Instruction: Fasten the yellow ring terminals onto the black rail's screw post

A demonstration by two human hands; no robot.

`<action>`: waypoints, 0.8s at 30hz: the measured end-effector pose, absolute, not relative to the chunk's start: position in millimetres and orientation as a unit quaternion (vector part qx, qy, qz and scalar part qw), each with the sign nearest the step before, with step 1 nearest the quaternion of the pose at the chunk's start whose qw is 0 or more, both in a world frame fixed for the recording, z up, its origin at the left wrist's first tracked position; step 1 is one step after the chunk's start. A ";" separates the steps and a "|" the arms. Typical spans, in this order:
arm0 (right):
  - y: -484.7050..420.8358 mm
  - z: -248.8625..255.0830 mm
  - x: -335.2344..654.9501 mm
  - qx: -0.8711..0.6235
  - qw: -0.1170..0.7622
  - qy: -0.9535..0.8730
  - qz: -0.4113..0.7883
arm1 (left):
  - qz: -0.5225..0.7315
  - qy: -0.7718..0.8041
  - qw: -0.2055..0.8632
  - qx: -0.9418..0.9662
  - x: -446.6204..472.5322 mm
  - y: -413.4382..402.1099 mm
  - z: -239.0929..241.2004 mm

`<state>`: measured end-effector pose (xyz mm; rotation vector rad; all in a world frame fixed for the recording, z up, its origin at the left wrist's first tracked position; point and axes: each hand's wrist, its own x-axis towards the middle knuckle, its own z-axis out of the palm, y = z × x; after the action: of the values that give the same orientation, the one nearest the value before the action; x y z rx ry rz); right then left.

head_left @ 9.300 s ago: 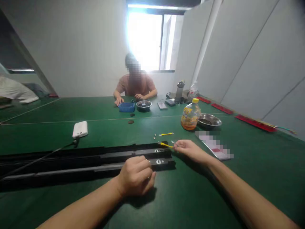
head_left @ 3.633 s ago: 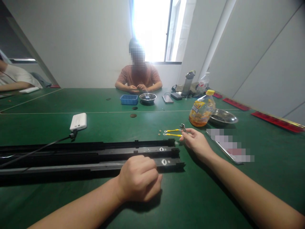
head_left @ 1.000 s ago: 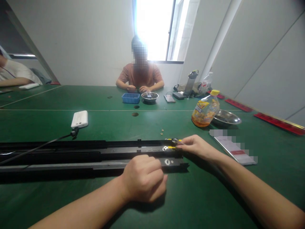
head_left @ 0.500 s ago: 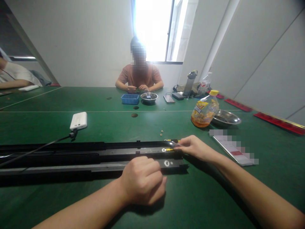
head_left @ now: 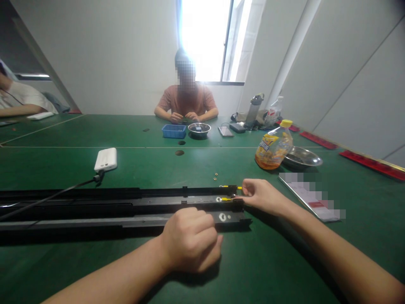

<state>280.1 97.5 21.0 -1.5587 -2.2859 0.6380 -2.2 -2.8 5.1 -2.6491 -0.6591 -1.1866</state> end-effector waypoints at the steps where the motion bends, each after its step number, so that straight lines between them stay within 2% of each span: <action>1: 97.5 20.5 280.8 -0.541 0.154 -0.796 0.223 | -0.397 -0.221 0.082 -0.887 -2.0 -2.9 5.3; 5: 96.0 21.4 283.8 -0.525 0.175 -0.790 0.265 | -0.396 -0.221 0.079 -0.888 -1.7 -2.7 5.8; 11: 90.5 34.0 292.0 -0.486 0.162 -0.769 0.383 | -0.400 -0.218 0.086 -0.886 -2.3 -2.3 6.5; 24: 90.0 25.1 294.5 -0.484 0.181 -0.765 0.384 | -0.399 -0.218 0.085 -0.887 -2.3 -2.6 6.7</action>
<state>294.5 90.0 25.1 -1.3677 -2.1595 1.0844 -2.3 -2.6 6.7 -2.6450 -0.6492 -1.1904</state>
